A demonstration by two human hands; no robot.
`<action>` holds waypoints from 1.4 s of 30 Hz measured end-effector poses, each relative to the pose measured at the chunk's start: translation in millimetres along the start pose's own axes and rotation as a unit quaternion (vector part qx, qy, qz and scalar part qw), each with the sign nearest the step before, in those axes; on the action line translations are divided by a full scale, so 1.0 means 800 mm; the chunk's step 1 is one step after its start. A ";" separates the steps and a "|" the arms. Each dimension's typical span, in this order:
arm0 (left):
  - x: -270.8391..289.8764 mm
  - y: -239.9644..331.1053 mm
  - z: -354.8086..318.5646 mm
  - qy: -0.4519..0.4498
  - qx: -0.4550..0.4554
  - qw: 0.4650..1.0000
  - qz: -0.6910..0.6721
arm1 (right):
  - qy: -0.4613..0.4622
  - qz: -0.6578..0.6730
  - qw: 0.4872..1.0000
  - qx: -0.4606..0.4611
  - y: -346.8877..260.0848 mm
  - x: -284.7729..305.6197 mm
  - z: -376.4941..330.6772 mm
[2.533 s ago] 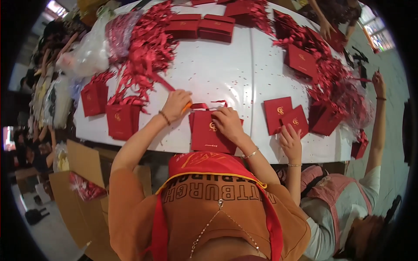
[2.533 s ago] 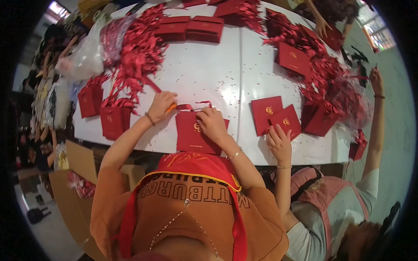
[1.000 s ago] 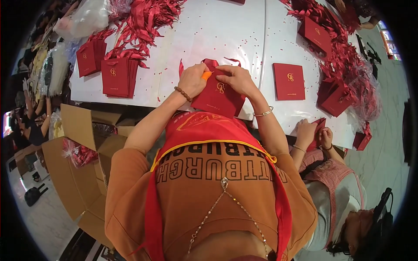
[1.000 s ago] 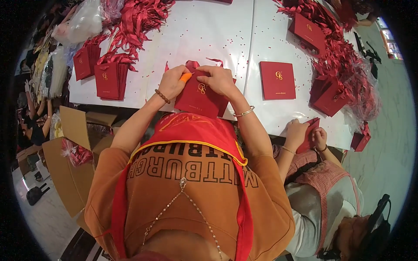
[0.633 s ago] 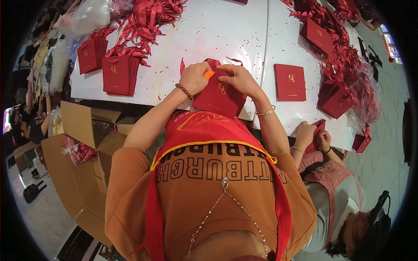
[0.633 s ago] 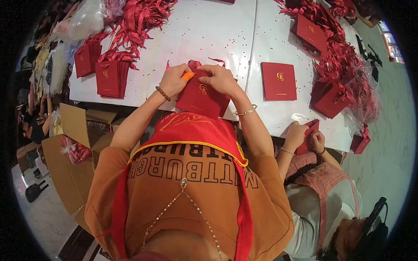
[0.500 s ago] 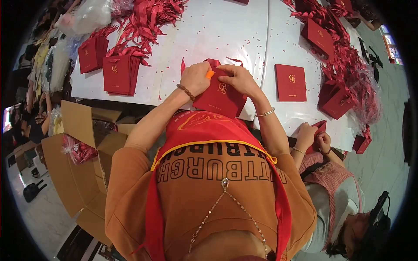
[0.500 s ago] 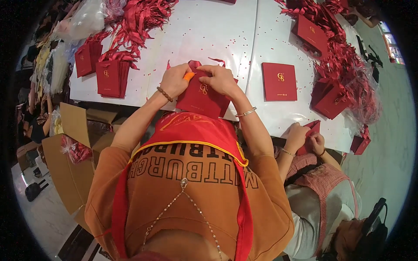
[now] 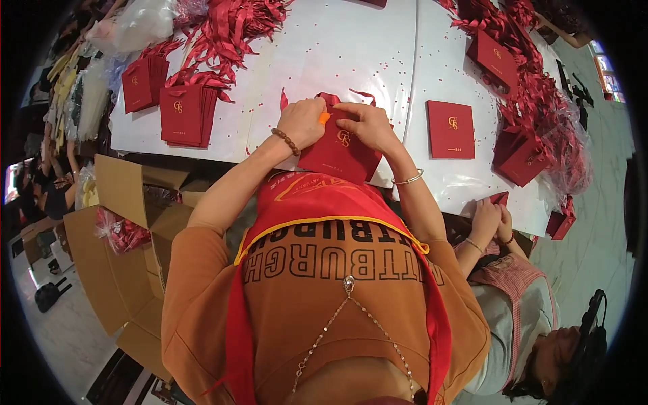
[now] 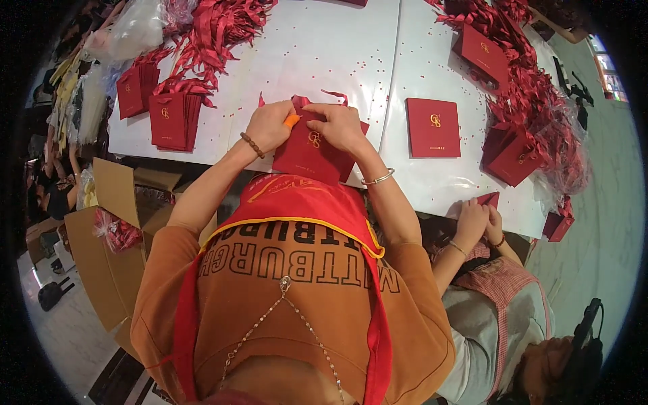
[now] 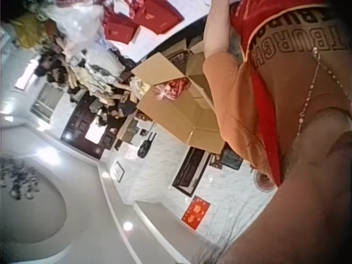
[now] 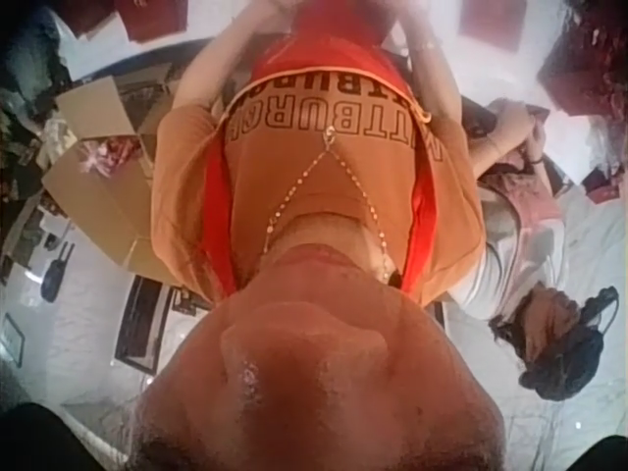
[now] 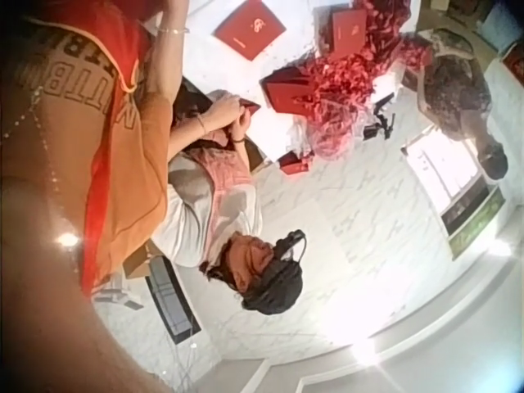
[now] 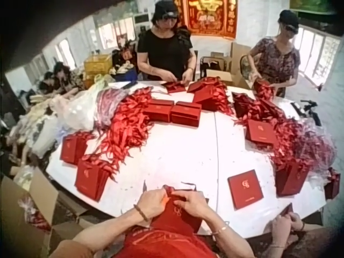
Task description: Tie ribbons onto small red gift bags to complete their assembly.
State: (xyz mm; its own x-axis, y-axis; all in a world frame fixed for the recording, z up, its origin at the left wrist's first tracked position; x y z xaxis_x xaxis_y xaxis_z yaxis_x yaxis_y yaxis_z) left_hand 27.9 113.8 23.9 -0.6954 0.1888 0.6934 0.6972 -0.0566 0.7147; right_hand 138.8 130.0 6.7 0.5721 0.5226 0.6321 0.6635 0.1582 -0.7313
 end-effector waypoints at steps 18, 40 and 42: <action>0.017 0.004 0.028 -0.094 0.061 0.972 -0.206 | 0.067 -0.058 0.993 0.083 -0.025 0.011 -0.008; -0.049 -0.030 0.045 -0.526 0.013 0.848 -0.060 | 0.094 -0.157 0.964 0.193 -0.071 0.006 -0.022; -0.043 -0.025 0.043 -0.512 0.018 0.856 -0.061 | 0.093 -0.166 0.961 0.200 -0.074 0.003 -0.026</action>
State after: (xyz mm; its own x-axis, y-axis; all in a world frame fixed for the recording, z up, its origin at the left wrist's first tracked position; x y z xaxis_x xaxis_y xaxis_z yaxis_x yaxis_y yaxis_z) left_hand 44.1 141.9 -17.3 -0.2585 0.9534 0.1553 0.6480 0.0519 0.7598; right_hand 110.4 104.2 56.8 0.4617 0.2348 0.8554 0.6071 0.6194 -0.4978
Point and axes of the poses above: each hand's wrist, its own z-axis towards the middle knuckle, its own x-axis out of the back of the hand, y = z × x, the point moved 10 cm from there along z, towards the middle knuckle, and after that the axes turned 9 degrees about -z, right-handed, at the moved point
